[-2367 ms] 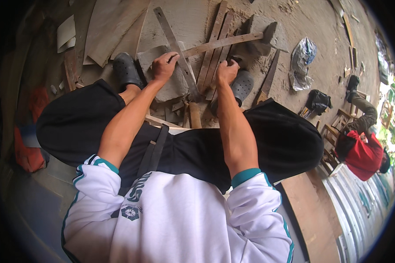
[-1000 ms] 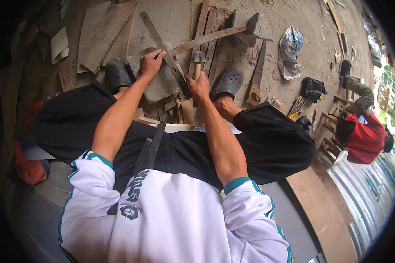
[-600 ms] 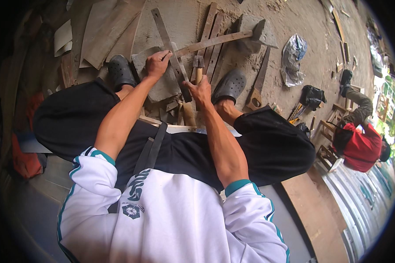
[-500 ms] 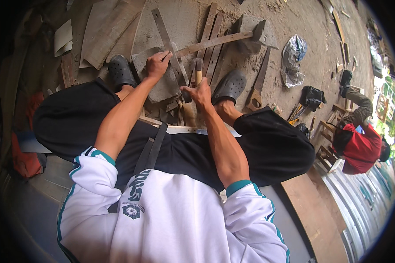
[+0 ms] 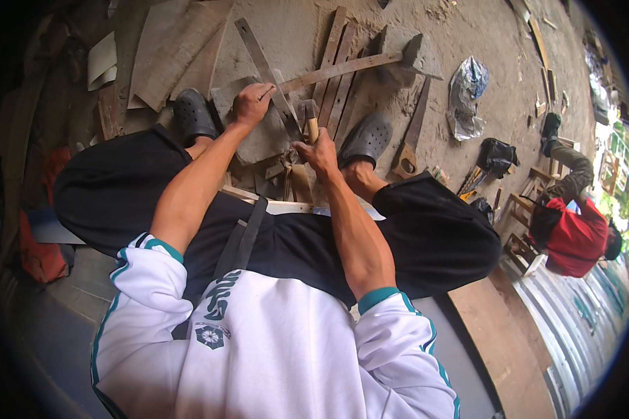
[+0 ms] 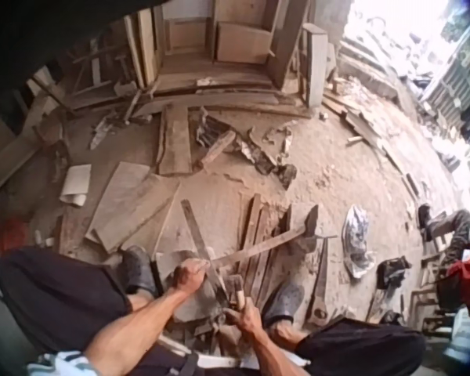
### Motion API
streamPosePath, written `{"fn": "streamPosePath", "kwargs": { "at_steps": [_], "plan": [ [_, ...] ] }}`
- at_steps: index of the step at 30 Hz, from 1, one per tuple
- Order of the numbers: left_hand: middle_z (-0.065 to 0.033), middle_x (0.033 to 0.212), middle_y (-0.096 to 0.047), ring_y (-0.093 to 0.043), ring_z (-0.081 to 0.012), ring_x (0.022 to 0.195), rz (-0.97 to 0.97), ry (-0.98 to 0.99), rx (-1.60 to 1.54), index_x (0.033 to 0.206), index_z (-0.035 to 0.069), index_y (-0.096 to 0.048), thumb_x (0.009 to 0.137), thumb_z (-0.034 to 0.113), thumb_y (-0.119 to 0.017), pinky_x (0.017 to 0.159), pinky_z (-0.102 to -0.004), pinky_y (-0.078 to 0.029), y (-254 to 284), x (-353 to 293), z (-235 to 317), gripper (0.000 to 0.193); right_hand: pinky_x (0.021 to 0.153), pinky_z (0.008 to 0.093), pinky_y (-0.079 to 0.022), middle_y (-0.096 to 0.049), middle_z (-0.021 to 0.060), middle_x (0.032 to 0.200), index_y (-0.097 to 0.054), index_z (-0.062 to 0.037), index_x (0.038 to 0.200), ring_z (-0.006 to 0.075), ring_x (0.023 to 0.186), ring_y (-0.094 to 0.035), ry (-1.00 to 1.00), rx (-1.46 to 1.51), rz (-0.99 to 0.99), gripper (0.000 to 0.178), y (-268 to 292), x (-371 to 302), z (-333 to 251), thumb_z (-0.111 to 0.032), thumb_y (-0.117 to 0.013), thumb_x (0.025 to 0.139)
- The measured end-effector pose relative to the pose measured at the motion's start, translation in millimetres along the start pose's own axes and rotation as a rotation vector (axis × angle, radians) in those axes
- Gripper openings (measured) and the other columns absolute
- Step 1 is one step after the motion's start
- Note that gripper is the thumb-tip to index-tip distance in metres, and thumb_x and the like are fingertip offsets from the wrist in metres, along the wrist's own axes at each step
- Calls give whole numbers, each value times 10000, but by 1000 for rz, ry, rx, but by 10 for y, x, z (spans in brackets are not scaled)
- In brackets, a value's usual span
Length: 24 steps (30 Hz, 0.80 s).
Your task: The person sits on the floor and assembles a wooden frame by joining two pieces of wood at a right angle. They use a hammer to drive nails into the wood to secure the joint, repeatedly adjusting the pieces and hammering until the frame is formed.
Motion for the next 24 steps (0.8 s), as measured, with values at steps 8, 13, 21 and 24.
{"fn": "streamPosePath", "kwargs": {
  "at_steps": [8, 13, 21, 24],
  "plan": [
    [-61, 926, -682, -655, -281, 889, 40, -76, 20, 941, 111, -701, 840, 159, -681, 726, -393, -535, -7, -75, -5, 114, 622, 427, -483, -628, 242, 756, -563, -17, 1007, 426, 686, -620, 331, -7, 138, 319, 300, 1, -656, -268, -702, 869],
    [-47, 913, -661, -656, -271, 881, 72, -185, 108, 948, 116, -678, 818, 117, -698, 724, -373, -544, -40, -110, 6, 132, 613, 450, -463, -599, 269, 735, -524, -11, 1002, 463, 693, -596, 285, -22, -1, 311, 104, -17, -1132, -265, -665, 891],
    [-56, 893, -654, -655, -283, 872, 85, -125, 29, 940, 113, -650, 832, 125, -690, 709, -373, -552, 31, -120, 46, 116, 634, 490, -475, -622, 290, 780, -565, -16, 1024, 506, 760, -602, 364, -31, 158, 284, 34, -79, -1334, -256, -642, 894],
    [-51, 883, -653, -653, -282, 862, 118, -150, 35, 937, 117, -651, 839, 141, -688, 705, -377, -549, 29, -123, 23, 108, 633, 493, -474, -620, 286, 777, -567, -24, 1030, 504, 770, -602, 345, -55, 137, 259, 8, -84, -1247, -232, -638, 893]
  ]
}}
Point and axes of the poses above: each hand's wrist, its own x-axis towards the middle knuckle, its own y-axis out of the back of the hand, z = x × y, the point moved 6 cm from there along x, towards the middle knuckle
